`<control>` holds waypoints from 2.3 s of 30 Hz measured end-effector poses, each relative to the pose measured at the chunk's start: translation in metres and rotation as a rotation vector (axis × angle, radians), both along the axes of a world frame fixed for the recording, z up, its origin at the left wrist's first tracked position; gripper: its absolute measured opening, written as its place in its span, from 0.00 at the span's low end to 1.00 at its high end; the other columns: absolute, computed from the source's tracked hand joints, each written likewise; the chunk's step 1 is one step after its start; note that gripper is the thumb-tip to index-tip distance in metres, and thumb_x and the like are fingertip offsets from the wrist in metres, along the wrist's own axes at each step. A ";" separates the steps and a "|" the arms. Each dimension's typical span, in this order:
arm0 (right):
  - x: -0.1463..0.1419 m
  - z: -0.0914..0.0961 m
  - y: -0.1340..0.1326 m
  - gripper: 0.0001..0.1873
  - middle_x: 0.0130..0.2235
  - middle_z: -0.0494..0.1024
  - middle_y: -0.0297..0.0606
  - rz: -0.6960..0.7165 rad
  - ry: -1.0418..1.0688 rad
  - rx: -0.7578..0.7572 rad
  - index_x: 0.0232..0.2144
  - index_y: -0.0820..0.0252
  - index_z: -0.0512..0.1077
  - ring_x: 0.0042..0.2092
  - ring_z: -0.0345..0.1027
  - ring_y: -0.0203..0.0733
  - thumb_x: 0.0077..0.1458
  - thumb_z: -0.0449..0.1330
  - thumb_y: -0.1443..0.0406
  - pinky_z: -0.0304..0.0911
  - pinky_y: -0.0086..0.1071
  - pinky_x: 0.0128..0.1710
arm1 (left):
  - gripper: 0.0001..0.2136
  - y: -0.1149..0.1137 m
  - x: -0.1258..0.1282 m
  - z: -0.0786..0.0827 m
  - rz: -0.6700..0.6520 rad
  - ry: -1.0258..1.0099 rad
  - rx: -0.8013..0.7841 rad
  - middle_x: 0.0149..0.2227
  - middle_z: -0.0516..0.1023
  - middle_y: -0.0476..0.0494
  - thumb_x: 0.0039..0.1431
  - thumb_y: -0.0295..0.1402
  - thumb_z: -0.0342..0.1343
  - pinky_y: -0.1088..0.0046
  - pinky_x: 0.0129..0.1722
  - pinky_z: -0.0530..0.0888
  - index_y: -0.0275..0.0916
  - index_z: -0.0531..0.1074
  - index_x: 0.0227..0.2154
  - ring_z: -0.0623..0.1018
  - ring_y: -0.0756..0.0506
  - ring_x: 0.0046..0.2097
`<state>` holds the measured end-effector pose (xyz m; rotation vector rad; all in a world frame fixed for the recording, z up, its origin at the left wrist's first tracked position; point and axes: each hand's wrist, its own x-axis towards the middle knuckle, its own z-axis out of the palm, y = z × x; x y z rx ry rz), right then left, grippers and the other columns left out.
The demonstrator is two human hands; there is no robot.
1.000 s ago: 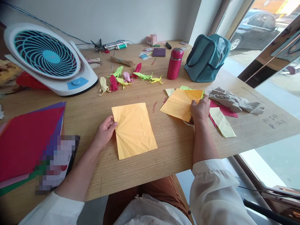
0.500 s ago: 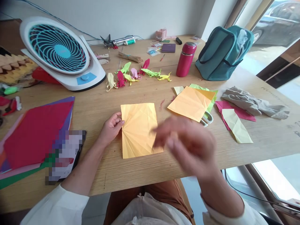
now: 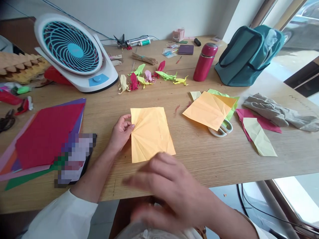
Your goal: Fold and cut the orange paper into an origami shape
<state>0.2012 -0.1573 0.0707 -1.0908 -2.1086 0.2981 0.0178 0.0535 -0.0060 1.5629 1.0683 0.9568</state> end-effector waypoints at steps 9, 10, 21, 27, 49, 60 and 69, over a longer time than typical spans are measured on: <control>-0.005 -0.060 0.034 0.14 0.51 0.80 0.48 -0.349 -0.368 0.117 0.52 0.65 0.72 0.48 0.74 0.51 0.66 0.55 0.72 0.65 0.44 0.47 | 0.22 -0.017 0.000 0.004 0.063 0.002 -0.091 0.31 0.74 0.54 0.59 0.29 0.56 0.77 0.22 0.70 0.41 0.60 0.55 0.73 0.52 0.22; -0.003 -0.059 0.033 0.11 0.47 0.82 0.45 -0.352 -0.313 0.105 0.48 0.64 0.74 0.45 0.74 0.48 0.67 0.54 0.72 0.65 0.42 0.45 | 0.22 -0.020 -0.002 0.007 0.073 0.038 -0.030 0.33 0.75 0.52 0.60 0.29 0.56 0.76 0.24 0.72 0.41 0.61 0.56 0.73 0.52 0.23; 0.018 -0.054 0.035 0.12 0.27 0.71 0.30 -0.622 0.482 -0.361 0.29 0.58 0.70 0.30 0.63 0.36 0.66 0.57 0.61 0.55 0.30 0.29 | 0.07 -0.029 -0.014 0.042 -0.455 0.218 0.761 0.45 0.84 0.43 0.65 0.36 0.60 0.56 0.60 0.69 0.41 0.77 0.43 0.79 0.41 0.54; 0.024 -0.055 0.038 0.14 0.30 0.68 0.31 -0.605 0.720 -0.458 0.30 0.59 0.72 0.34 0.60 0.37 0.64 0.59 0.57 0.55 0.31 0.33 | 0.05 -0.031 -0.009 0.037 -0.401 0.229 0.761 0.36 0.83 0.47 0.65 0.28 0.58 0.63 0.48 0.71 0.41 0.77 0.34 0.80 0.46 0.40; 0.031 -0.057 0.025 0.09 0.28 0.69 0.31 -0.658 0.382 -0.300 0.33 0.56 0.69 0.30 0.61 0.37 0.67 0.55 0.61 0.55 0.30 0.31 | 0.05 -0.045 -0.022 0.048 -0.428 0.392 0.959 0.37 0.84 0.49 0.68 0.26 0.54 0.67 0.51 0.77 0.41 0.74 0.41 0.82 0.47 0.41; 0.036 -0.052 0.025 0.09 0.25 0.68 0.28 -0.518 0.232 -0.373 0.33 0.56 0.67 0.26 0.60 0.35 0.67 0.53 0.63 0.56 0.29 0.28 | 0.08 -0.044 -0.023 0.028 -0.527 0.414 0.935 0.40 0.85 0.44 0.66 0.25 0.55 0.69 0.43 0.80 0.37 0.77 0.43 0.85 0.45 0.40; 0.108 -0.053 0.033 0.24 0.56 0.74 0.53 -0.899 -0.430 0.082 0.60 0.58 0.68 0.54 0.67 0.60 0.63 0.61 0.63 0.64 0.52 0.51 | 0.08 -0.043 -0.023 0.026 -0.605 0.410 0.910 0.42 0.85 0.45 0.67 0.25 0.52 0.69 0.45 0.81 0.40 0.75 0.42 0.85 0.46 0.44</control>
